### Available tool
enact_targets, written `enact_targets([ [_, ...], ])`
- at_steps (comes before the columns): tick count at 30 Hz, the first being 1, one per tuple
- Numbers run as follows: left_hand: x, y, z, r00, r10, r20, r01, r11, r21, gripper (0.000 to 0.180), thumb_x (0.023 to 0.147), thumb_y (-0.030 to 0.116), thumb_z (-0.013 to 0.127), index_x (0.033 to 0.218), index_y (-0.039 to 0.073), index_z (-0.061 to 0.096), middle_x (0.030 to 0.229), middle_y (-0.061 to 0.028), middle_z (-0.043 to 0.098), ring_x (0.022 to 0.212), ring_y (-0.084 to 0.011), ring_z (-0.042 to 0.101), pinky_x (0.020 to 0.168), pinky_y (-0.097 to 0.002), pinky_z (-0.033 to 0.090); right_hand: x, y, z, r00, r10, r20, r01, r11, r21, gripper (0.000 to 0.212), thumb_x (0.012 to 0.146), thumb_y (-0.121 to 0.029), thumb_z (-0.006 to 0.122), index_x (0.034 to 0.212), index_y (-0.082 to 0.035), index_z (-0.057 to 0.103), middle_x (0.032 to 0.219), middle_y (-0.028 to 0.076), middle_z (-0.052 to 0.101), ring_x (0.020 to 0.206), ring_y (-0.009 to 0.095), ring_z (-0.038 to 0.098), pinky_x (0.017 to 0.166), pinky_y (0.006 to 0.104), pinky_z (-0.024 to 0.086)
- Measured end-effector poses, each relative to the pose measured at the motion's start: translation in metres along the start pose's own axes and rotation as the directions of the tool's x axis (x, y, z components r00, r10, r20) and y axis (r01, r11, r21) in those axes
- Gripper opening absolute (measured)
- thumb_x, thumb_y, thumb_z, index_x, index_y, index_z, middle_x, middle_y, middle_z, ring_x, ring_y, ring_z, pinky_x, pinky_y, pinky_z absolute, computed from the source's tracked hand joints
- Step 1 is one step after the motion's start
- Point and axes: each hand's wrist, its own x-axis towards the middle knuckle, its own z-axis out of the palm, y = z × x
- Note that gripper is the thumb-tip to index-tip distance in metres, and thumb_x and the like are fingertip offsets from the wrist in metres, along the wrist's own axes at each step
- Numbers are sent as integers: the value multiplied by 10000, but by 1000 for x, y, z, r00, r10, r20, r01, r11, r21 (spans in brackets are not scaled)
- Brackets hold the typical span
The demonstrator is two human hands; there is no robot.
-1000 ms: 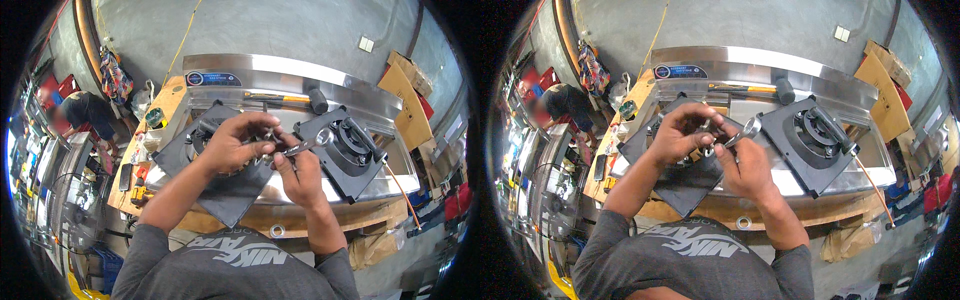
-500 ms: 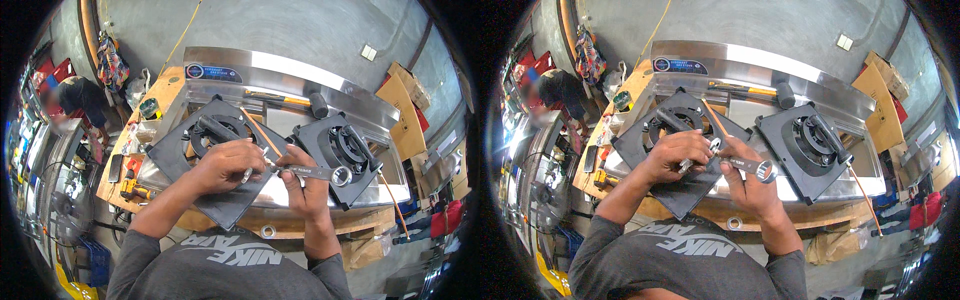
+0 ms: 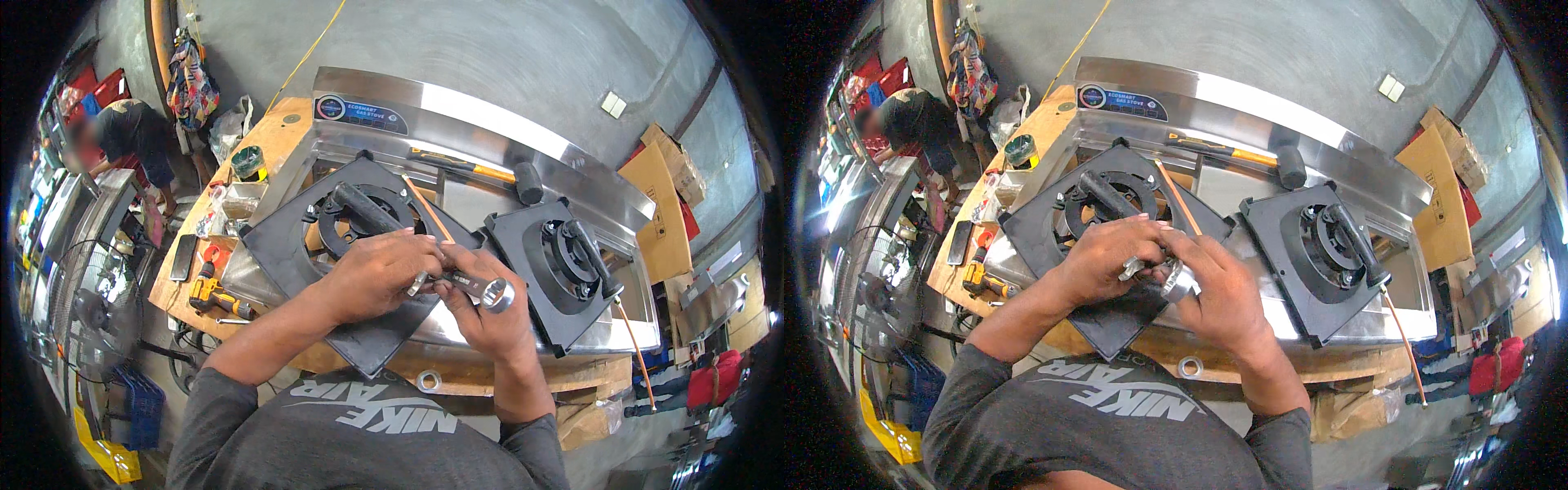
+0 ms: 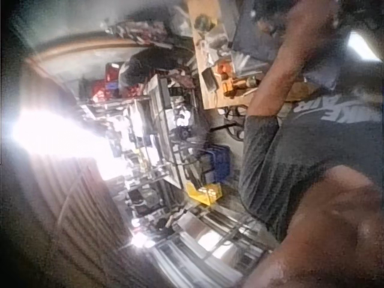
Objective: The person assembles a gas stove by placing burner grates and caps onto the cooktop, connecting copper gas lines to the burner valves, and tightening connections with wrenches. The person uses a rubber mallet to seat components and adjusts parts by hand.
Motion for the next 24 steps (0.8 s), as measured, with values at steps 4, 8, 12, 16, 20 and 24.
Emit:
enact_targets([
  [4, 0, -1, -2, 1000, 1, 5, -1, 1000, 29, 339, 753, 78, 769, 1057, 85, 619, 1115, -150, 690, 1041, -349, 683, 899, -454, 562, 11, 1, -7, 995, -29, 94, 29, 1000, 0, 384, 873, -123, 740, 1240, -39, 669, 1006, 141, 649, 861, 275, 668, 743, 352, 532],
  [8, 0, -1, -4, 999, -50, 20, 51, 998, -32, 321, 755, 74, 761, 1042, 86, 620, 1079, -148, 692, 1032, -342, 688, 848, -441, 570, 22, 14, -11, 986, 24, 165, -51, 986, 161, 365, 874, -117, 727, 1222, -31, 657, 988, 140, 641, 830, 246, 663, 734, 349, 531],
  [12, 2, 1, -1, 1000, 30, -4, -30, 998, -54, 265, 780, 89, 758, 1005, 101, 619, 1029, -134, 696, 1039, -325, 692, 813, -426, 581, 31, 26, -8, 946, 324, -19, -302, 901, 310, 297, 957, -165, 671, 1195, 0, 610, 856, 106, 663, 660, 168, 655, 614, 292, 529],
  [16, 1, -1, 3, 999, 20, -28, -22, 999, -42, 236, 800, 123, 776, 977, 101, 621, 996, -111, 703, 1038, -316, 699, 839, -417, 587, 34, 59, -6, 849, 519, 96, -457, 631, 627, 284, 1003, -154, 584, 1244, -27, 505, 831, 84, 644, 630, 133, 644, 560, 266, 529],
  [20, 1, -1, -1, 1000, 3, 13, -2, 999, -51, 277, 790, 139, 803, 997, 86, 627, 1029, -96, 703, 1062, -329, 692, 959, -450, 563, 36, 45, -12, 886, 464, -22, -359, 712, 603, 308, 1015, -149, 558, 1272, -31, 437, 860, 89, 643, 643, 131, 640, 556, 256, 530],
  [24, 3, -1, -2, 998, -21, 60, 20, 1000, 8, 303, 774, 120, 775, 1043, 109, 636, 1162, -111, 681, 1174, -306, 640, 1031, -474, 500, 15, 17, -14, 987, 147, -61, -107, 899, 425, 306, 973, -102, 647, 1223, -16, 492, 868, 99, 656, 742, 186, 690, 662, 337, 556],
])
